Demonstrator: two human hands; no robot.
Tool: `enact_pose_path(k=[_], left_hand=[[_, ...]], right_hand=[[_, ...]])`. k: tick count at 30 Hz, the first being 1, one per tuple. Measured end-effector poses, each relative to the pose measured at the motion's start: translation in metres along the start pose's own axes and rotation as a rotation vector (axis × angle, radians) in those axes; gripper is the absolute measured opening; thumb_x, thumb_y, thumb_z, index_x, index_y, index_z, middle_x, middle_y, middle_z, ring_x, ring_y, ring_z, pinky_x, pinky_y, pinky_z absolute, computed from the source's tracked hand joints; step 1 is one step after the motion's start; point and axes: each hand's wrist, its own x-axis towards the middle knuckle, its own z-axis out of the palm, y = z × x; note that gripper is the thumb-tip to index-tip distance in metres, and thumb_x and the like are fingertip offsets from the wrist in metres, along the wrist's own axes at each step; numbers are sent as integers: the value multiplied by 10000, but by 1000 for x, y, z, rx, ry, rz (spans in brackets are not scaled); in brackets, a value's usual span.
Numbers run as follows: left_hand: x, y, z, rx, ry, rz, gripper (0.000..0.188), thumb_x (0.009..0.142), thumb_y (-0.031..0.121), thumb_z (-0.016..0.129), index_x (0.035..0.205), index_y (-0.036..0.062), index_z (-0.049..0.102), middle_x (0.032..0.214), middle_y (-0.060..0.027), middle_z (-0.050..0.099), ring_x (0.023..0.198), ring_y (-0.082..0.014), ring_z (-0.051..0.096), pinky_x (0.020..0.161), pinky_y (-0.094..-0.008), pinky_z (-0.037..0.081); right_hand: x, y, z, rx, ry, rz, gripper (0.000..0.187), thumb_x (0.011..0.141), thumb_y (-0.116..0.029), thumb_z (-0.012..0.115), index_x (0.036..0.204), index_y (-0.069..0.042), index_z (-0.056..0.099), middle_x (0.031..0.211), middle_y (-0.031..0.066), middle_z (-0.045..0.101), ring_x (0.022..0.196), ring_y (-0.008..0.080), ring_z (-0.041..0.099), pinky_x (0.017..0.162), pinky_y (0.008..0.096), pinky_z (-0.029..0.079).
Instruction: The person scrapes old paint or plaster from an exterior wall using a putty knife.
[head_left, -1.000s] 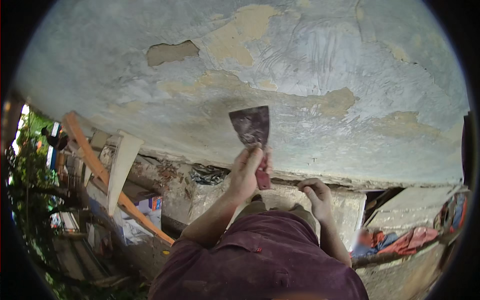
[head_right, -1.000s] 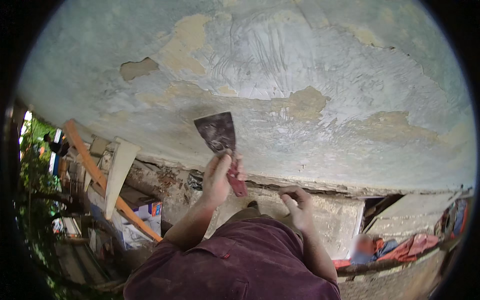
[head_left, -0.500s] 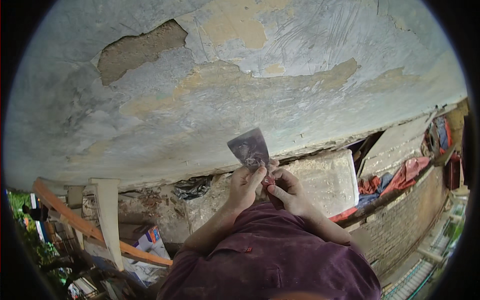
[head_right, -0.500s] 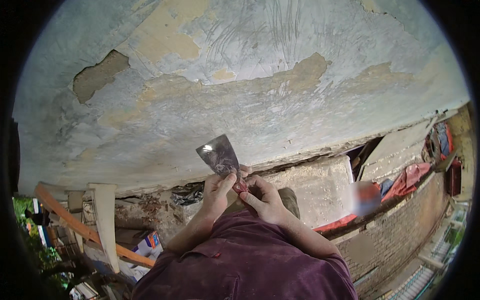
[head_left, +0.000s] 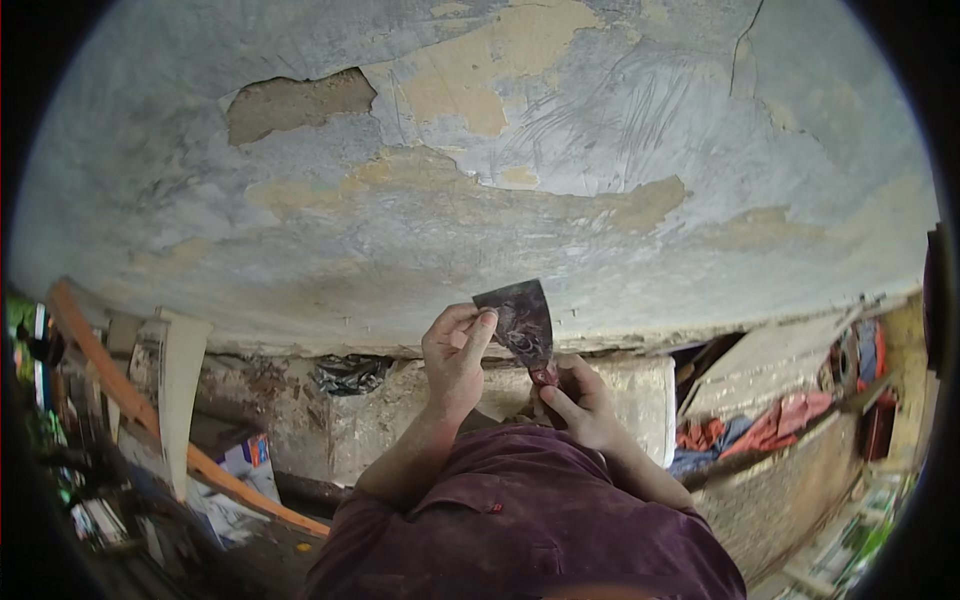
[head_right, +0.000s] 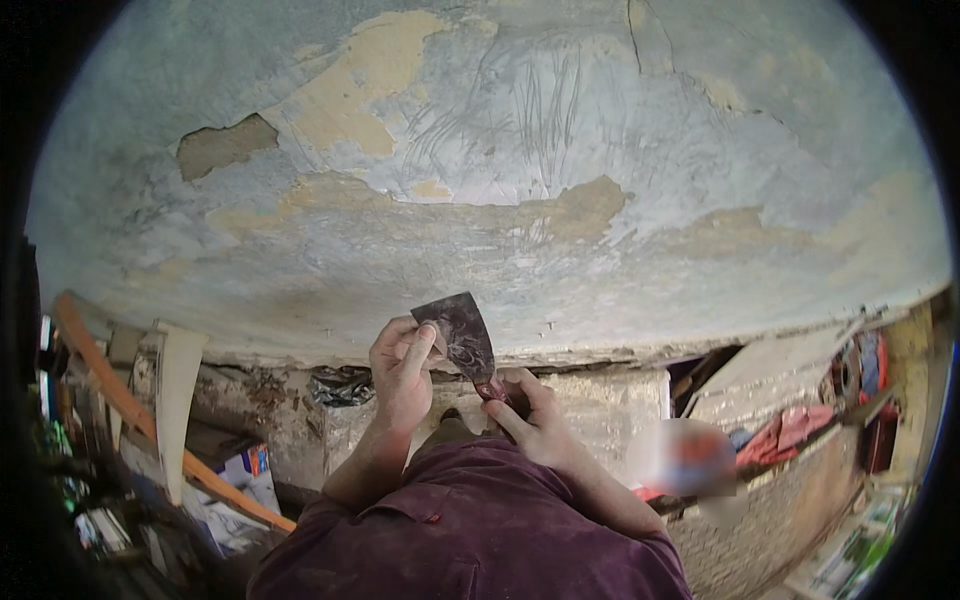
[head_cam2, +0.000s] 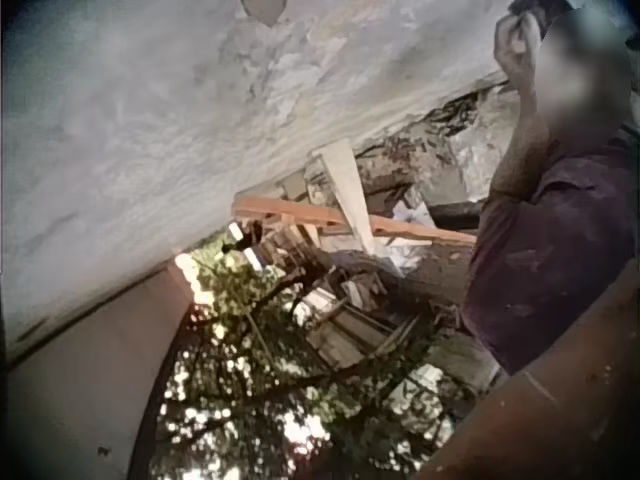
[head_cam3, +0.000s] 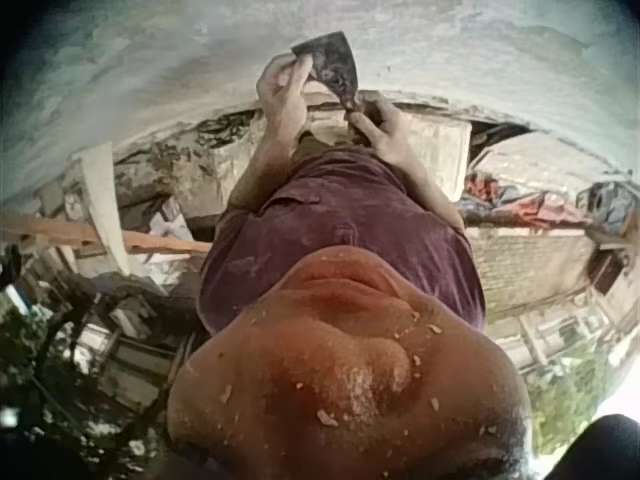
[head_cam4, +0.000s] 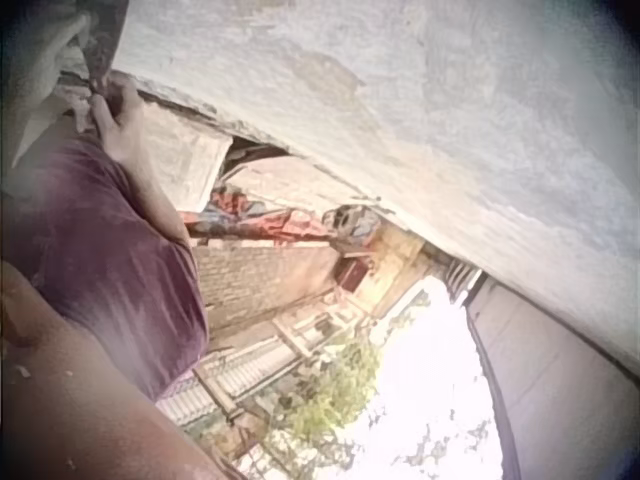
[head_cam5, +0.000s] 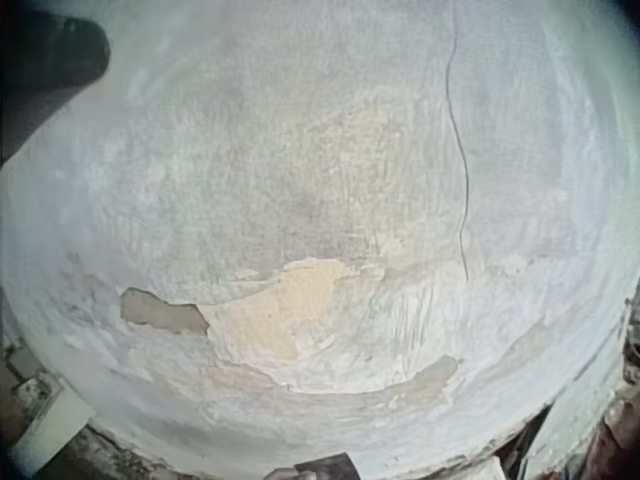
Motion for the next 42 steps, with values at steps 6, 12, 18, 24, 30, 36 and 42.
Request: enact_pose_path(k=[6, 12, 18, 24, 30, 36, 42], left_hand=[[1, 17, 53, 133, 89, 233, 253, 840, 64, 585, 1074, -1, 514, 995, -90, 570, 962, -121, 513, 816, -253, 413], [6, 38, 99, 1338, -316, 1244, 715, 870, 541, 360, 1359, 28, 271, 1390, -224, 284, 1303, -371, 243, 1078, -508, 107], [69, 51, 125, 1907, -657, 1448, 895, 782, 689, 308, 1412, 76, 137, 1481, -94, 94, 1365, -285, 69, 1094, -494, -28], [85, 57, 120, 2004, -735, 1487, 922, 728, 710, 331, 1418, 132, 133, 1486, -23, 68, 1371, -223, 29, 1103, -469, -67], [90, 62, 125, 1992, -790, 1492, 950, 685, 737, 343, 1421, 177, 128, 1486, 7, 58, 1371, -197, 24, 1112, -453, -53], [95, 61, 119, 1957, -847, 1480, 923, 700, 738, 286, 1424, 203, 84, 1488, 32, 23, 1370, -183, 19, 1112, -465, -49], [105, 62, 123, 1946, -681, 1613, 832, 765, 706, 115, 1420, 203, 14, 1489, 29, -38, 1370, -183, -10, 1104, -462, -62]], right_hand=[[0, -11, -34, 262, -184, 74, 400, 914, -232, 497, 1257, -46, 410, 774, 78, 551, 528, 96, 444, 470, 225, 351], [36, -18, -48, -234, -137, -368, 359, 911, -236, 503, 1170, 12, 485, 655, 18, 522, 541, 50, 466, 463, 213, 371], [59, -17, -33, -70, -37, -426, 232, 927, -198, 474, 828, 1, 540, 581, 35, 524, 440, 79, 471, 410, 224, 359], [73, -5, -33, -178, 117, -466, 267, 917, -158, 487, 685, -26, 500, 458, -6, 448, 395, 77, 424, 383, 234, 299], [80, 1, -27, -291, 143, -595, 277, 951, -201, 418, 758, -14, 484, 493, 16, 446, 401, 76, 391, 376, 217, 280], [79, -8, -25, -368, 71, -568, 257, 947, -198, 429, 786, -5, 485, 524, 16, 466, 429, 72, 414, 390, 208, 291], [86, -13, -18, -289, 116, -561, 227, 945, -172, 422, 894, 44, 468, 545, 22, 475, 444, 75, 437, 405, 201, 330]])
